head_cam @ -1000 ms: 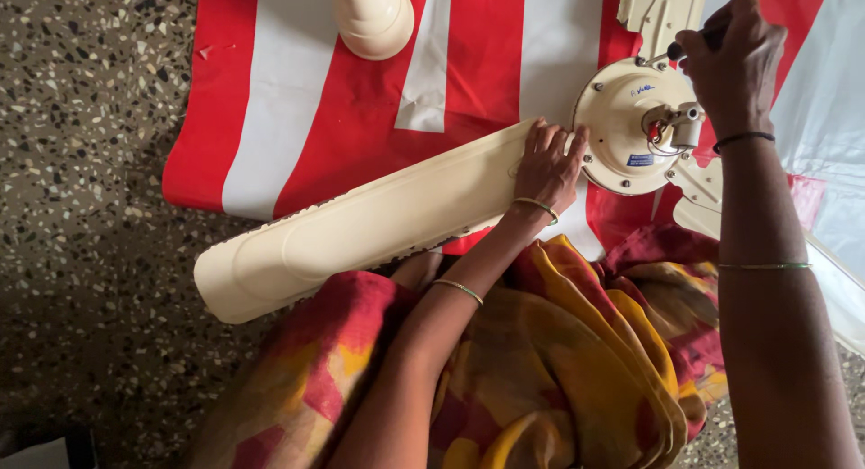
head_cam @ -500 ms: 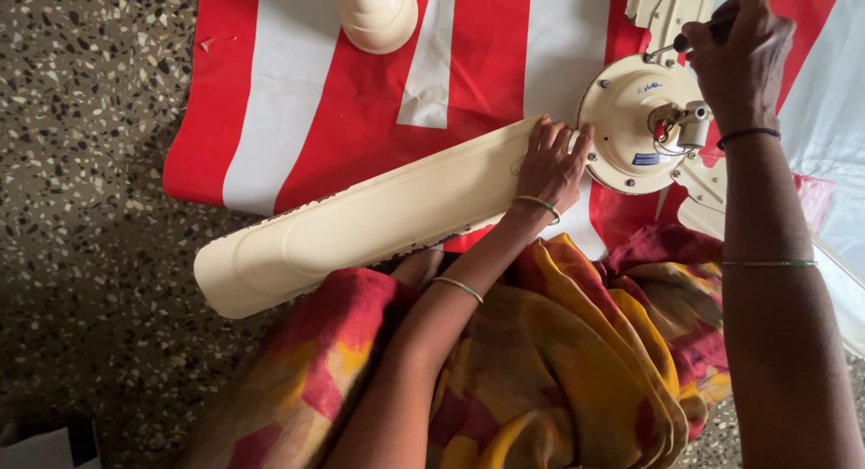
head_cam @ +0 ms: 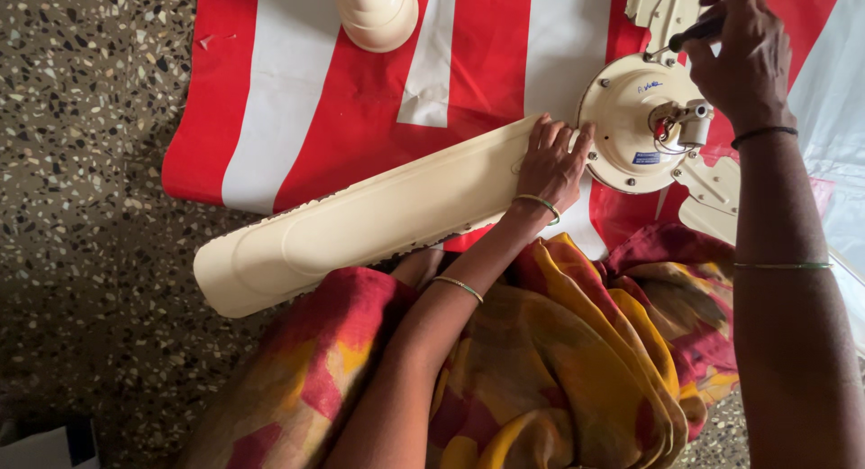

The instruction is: The person uses a screwdriver to tighten screws on the central hub of a ceiling fan lying on a red-and-white striped sheet. They then pick up the fan cap, brush its interior and exterior, and place it back onto the hub.

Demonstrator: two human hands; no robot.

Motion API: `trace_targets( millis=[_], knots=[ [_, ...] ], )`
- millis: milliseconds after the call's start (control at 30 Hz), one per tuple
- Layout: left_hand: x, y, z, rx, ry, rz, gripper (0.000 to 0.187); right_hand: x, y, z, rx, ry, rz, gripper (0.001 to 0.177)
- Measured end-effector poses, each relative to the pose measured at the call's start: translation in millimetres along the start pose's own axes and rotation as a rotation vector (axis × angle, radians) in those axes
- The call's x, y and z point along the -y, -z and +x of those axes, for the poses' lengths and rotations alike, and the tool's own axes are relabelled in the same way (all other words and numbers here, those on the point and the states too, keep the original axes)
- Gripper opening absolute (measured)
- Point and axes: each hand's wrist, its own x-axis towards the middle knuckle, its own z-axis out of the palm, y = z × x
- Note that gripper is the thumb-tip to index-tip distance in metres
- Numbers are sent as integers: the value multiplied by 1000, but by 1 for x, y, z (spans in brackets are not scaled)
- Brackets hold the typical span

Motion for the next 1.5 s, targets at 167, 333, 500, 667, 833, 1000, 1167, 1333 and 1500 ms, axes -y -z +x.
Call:
trace_targets(
  millis=[167, 333, 500, 667, 833, 1000, 1167, 1333, 1500],
  knots=[
    [3, -2, -1, 25, -16, 27, 61, -5, -2, 2, 6, -6, 9, 22],
    [5, -2, 2, 33, -32, 34, 62, -13, -12, 9, 12, -68, -9, 18],
    [6, -3, 0, 58, -45, 46, 63, -19, -24, 0, -131, -132, -91, 30],
    [10, -4, 2, 52, -49, 40, 63, -24, -39, -7, -50, -390, -209, 29],
    [7, -6, 2, 49, -50, 49, 61, -8, -32, -3, -36, -514, -338, 47],
    [5, -3, 4, 60, -37, 53, 60, 16, 10, 5, 46, -489, 382, 41],
    [7, -4, 1, 35, -54, 19, 58, 9, 4, -5, 91, -457, 413, 20],
    [6, -5, 2, 43, -44, 27, 61, -24, -26, -10, -23, -281, -29, 20],
    [9, -12, 0, 13, -56, 63, 58, -22, -43, -11, -54, -439, -188, 42]
  ],
)
